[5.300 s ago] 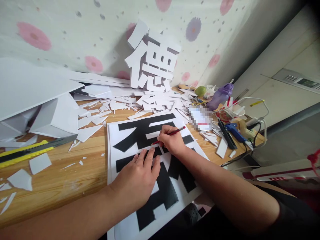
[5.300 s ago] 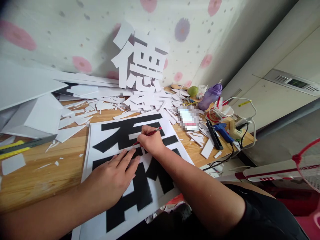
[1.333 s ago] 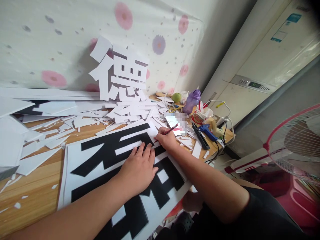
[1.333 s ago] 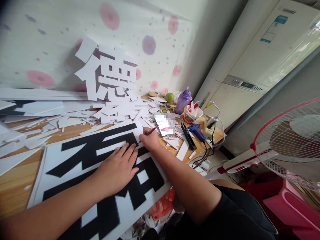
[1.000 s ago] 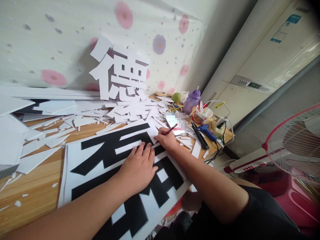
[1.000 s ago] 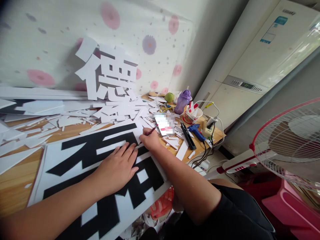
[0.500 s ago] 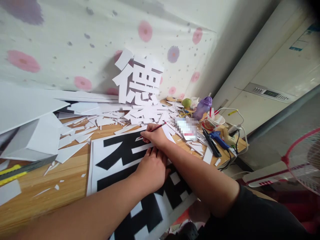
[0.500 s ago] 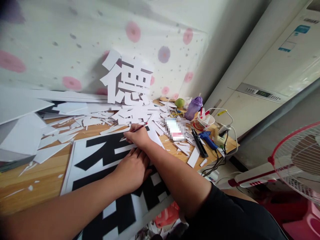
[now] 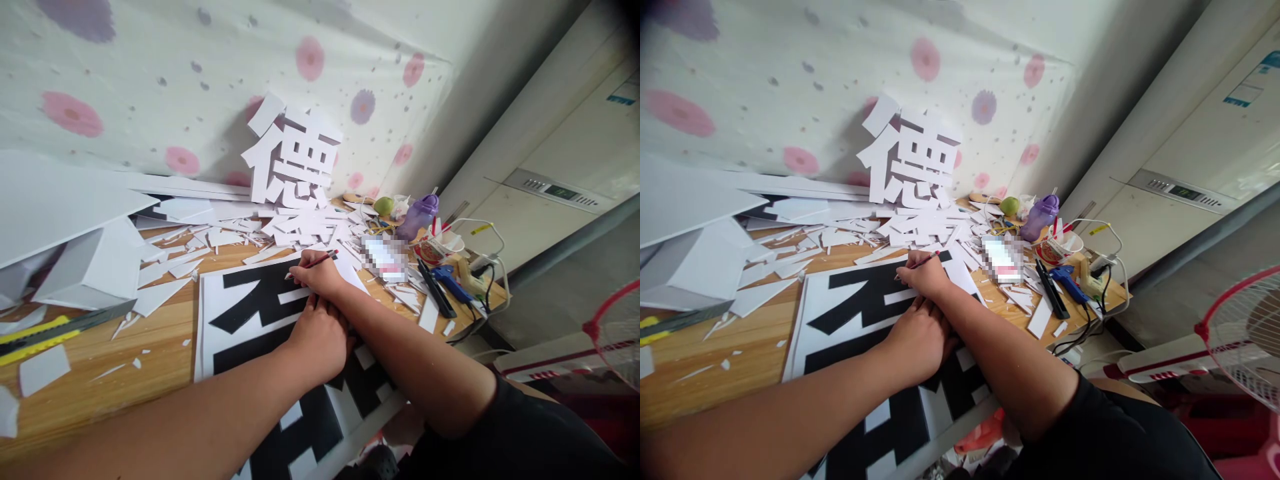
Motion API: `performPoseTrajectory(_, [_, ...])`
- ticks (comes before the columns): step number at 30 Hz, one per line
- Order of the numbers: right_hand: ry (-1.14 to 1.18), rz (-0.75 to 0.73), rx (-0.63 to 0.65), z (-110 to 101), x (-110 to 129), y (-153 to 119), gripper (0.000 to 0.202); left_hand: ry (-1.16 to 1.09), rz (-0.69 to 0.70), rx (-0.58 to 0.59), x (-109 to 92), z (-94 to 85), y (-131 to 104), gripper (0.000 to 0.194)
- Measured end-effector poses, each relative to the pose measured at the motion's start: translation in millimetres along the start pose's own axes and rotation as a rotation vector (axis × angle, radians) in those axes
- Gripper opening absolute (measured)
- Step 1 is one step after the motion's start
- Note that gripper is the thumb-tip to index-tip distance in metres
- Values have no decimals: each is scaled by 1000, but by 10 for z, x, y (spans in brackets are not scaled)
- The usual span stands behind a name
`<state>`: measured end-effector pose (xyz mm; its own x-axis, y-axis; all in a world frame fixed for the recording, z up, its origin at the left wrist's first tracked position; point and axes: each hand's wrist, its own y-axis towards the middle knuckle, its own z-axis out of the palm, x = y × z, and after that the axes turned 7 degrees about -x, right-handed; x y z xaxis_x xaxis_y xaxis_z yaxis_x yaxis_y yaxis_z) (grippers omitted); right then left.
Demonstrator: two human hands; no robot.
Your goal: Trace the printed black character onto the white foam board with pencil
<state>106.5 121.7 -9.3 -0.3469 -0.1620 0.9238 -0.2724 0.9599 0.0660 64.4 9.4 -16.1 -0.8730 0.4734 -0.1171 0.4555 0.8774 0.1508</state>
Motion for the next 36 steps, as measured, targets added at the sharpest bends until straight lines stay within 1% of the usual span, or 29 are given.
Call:
performPoseTrajectory(11, [-54,-15,-92,-79,-52,16,30,0,-14,-3,-12,0,-12,62])
performPoseTrajectory(19, [-10,3,-155,-215,-105,20,28,-12,-46,-26,-21,18,-23,63])
performPoseTrajectory(23, [47,31,-172,-255,-85,-7,28,-25,-76,-38,-21,26,-44,59])
performPoseTrajectory(27, [55,30,-152,-246,-86,1,28,-43,-86,-53,-15,25,-59,52])
performPoseTrajectory(32, [15,-4,-90,-210,-121,29,29,-54,-90,-65,-12,35,-59,51])
performPoseTrajectory(36, [-36,-27,-98,-203,-125,29,31,-54,-98,-61,-12,39,-53,50])
